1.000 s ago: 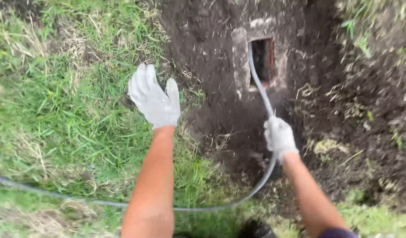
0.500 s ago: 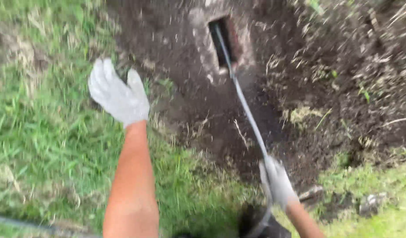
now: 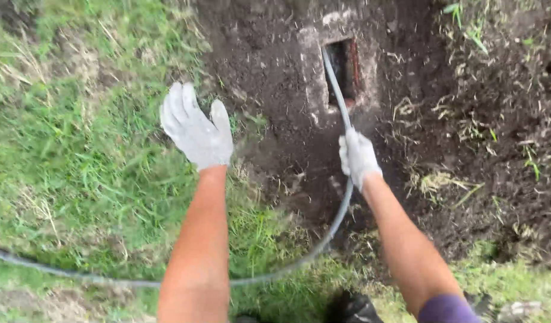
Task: Feeding a flexible plumbing cable into a drainage hole in the ground
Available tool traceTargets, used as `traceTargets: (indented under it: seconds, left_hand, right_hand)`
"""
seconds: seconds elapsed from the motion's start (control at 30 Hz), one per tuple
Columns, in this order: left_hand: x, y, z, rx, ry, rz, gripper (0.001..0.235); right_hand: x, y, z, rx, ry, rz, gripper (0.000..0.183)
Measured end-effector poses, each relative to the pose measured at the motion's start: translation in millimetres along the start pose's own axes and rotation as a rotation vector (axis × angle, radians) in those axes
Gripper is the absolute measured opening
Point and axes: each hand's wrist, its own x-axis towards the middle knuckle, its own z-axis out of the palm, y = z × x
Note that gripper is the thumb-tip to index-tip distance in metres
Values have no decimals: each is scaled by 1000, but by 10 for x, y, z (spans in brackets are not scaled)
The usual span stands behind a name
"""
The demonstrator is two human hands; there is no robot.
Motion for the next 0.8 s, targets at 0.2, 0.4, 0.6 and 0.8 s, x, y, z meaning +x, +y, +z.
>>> traceTargets:
  seconds: [0.2, 0.4, 0.6, 0.8]
  left_hand:
    - [-61, 26, -51, -9, -40, -12, 62]
    - [-37, 8, 1, -11, 24, 21, 59]
    - [52, 34, 21, -1, 31, 22, 56]
    - [58, 22, 22, -2, 50, 46, 56]
  right_hand:
    - [-102, -13, -75, 67, -7, -1, 42]
    - [-1554, 623, -723, 6, 49, 73, 42]
    - [-2474, 1322, -1042, 113, 101, 183, 43]
    - [-1107, 0, -303, -181, -33, -195, 43]
